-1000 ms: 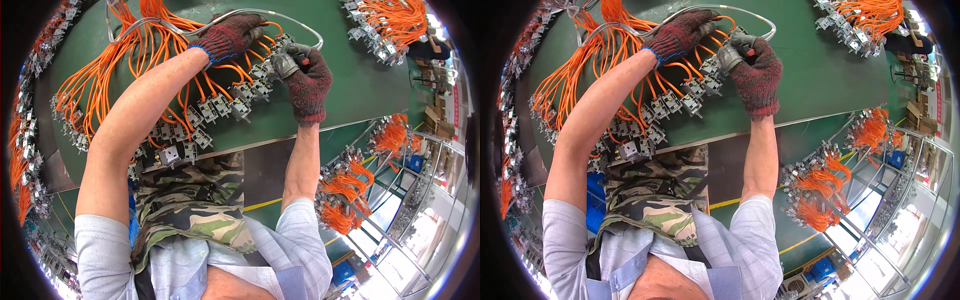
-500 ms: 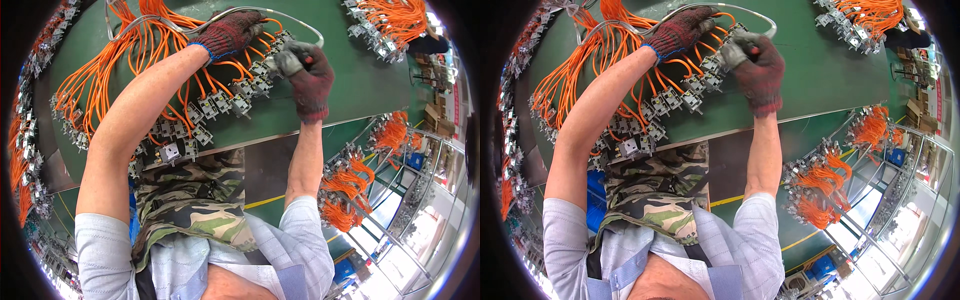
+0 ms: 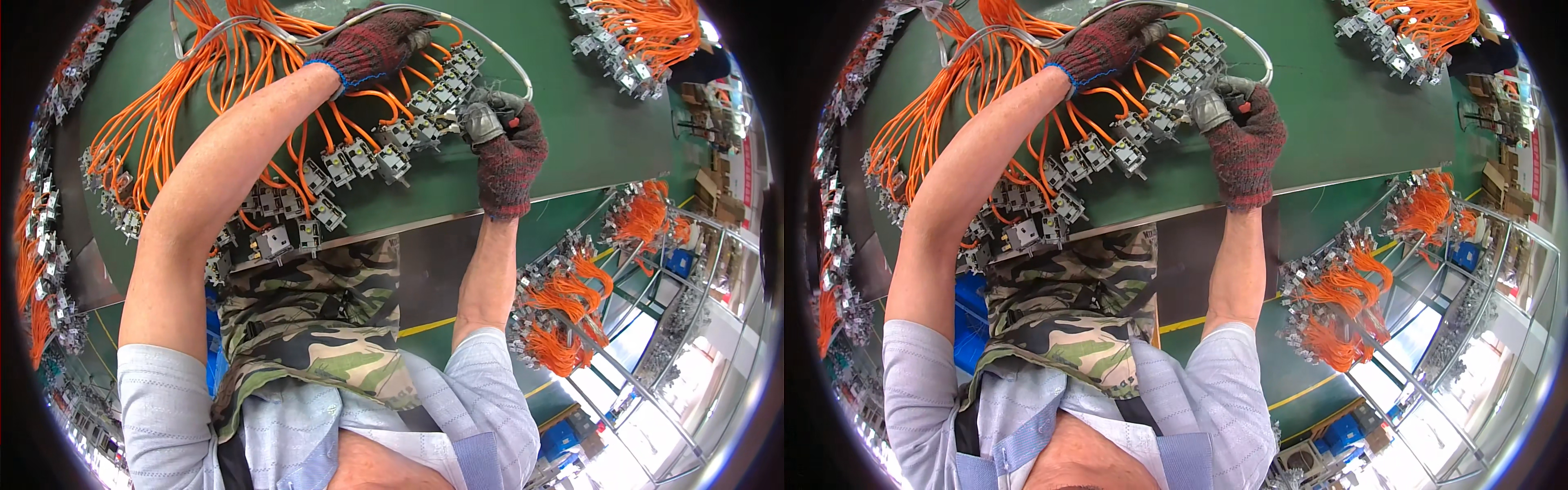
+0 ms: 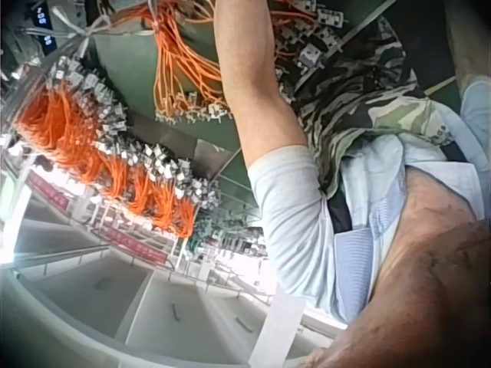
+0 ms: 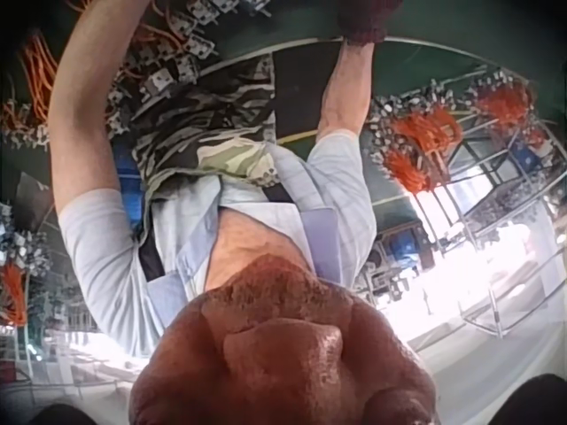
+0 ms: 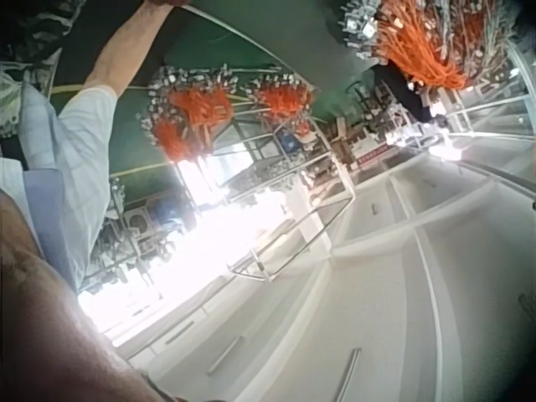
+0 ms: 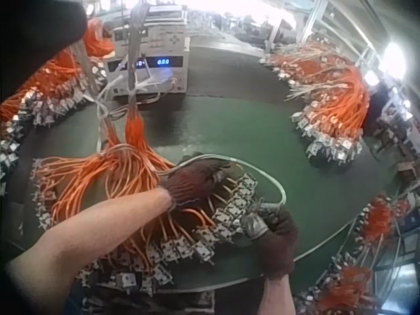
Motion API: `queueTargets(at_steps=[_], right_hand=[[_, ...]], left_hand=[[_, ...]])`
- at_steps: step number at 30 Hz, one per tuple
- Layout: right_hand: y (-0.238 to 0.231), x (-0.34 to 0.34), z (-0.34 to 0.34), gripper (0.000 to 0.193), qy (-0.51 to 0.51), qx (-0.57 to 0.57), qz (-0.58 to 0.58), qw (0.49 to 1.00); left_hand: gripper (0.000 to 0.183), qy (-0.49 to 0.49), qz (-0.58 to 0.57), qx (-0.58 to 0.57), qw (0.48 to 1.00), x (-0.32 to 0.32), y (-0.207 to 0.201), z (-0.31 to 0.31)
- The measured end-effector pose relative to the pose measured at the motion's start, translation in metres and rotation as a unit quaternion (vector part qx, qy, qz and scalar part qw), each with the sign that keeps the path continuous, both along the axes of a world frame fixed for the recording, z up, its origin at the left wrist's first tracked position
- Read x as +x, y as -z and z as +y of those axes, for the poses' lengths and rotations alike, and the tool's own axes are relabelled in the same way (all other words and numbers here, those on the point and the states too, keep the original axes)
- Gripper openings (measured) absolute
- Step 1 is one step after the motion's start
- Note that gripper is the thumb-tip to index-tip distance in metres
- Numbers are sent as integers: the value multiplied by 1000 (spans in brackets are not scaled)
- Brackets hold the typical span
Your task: Assembling electrical connectors and wire bundles on a factory production line.
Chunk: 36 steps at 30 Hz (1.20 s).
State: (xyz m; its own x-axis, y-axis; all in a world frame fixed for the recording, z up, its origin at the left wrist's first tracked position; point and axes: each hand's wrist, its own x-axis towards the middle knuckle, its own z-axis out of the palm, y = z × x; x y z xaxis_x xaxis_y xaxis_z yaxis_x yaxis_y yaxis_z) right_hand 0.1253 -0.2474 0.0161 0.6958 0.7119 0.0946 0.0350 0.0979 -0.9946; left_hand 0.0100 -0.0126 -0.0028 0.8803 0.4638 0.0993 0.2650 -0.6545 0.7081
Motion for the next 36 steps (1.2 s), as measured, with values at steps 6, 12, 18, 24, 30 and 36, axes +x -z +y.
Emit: queueTargets(at_steps=[6, 12, 18, 24, 30, 36], right_hand=[[-3, -6, -1, 24, -14, 9, -70, 997], [-2, -5, 1, 23, -59, 33, -195, 978], [-14, -5, 2, 22, -65, -45, -116, 990], [-10, -5, 6, 19, -21, -41, -90, 995], [-9, 2, 10, 24, -41, -60, -87, 994], [-20, -8, 11, 20, -31, -59, -113, 991]], left_hand=[[54, -23, 35, 18, 999, 2, 1, 0], [56, -22, 23, 22, 999, 2, 8, 2], [59, -11, 9, 39, 999, -4, -5, 0], [71, 0, 70, 62, 996, -50, -24, -26], [83, -11, 130, -33, 991, -58, -38, -35], [87, -44, 99, -16, 994, -66, -37, -41]])
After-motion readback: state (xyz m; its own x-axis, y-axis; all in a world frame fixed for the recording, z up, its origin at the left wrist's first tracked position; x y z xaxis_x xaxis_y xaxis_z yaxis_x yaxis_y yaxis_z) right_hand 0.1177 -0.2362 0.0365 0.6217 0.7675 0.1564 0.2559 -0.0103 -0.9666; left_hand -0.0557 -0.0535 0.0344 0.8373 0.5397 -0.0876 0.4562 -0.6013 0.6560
